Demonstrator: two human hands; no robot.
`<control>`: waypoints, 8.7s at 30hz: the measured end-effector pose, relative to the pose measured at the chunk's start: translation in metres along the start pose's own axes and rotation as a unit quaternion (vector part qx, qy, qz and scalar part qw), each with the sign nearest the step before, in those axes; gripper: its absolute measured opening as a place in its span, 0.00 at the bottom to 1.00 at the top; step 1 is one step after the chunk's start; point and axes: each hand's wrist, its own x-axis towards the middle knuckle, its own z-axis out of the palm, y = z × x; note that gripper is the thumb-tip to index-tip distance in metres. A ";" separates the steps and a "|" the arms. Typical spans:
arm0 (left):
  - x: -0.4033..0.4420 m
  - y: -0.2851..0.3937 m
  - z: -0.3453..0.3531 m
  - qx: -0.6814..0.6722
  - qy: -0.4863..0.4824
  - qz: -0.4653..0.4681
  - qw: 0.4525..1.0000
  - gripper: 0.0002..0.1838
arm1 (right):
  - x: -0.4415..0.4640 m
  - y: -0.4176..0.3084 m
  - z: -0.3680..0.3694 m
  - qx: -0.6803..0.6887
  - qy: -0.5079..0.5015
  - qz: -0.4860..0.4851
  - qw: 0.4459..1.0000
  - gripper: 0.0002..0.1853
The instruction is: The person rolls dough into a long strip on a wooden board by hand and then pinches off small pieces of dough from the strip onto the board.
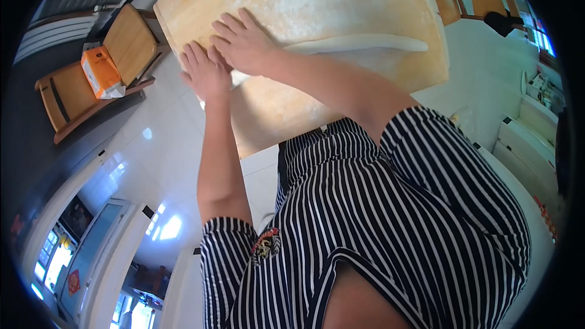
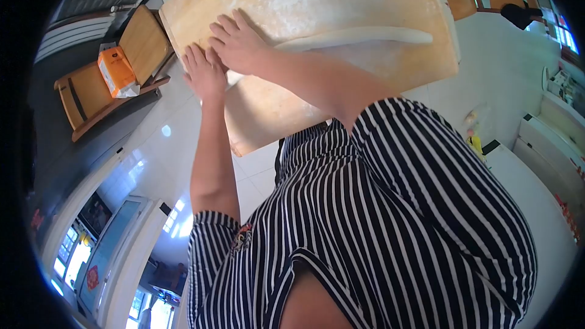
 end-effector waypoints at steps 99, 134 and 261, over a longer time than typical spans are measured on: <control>-0.009 0.059 0.017 0.011 0.013 0.115 0.993 0.30 | -0.036 0.060 -0.020 -0.011 0.016 0.100 0.995 0.33; -0.101 0.202 0.054 -0.026 -0.036 0.079 0.996 0.33 | -0.162 0.212 -0.087 -0.049 -0.012 0.031 0.998 0.29; -0.146 0.271 0.051 0.066 -0.076 0.307 0.946 0.30 | -0.309 0.283 -0.150 0.004 -0.082 0.059 0.995 0.29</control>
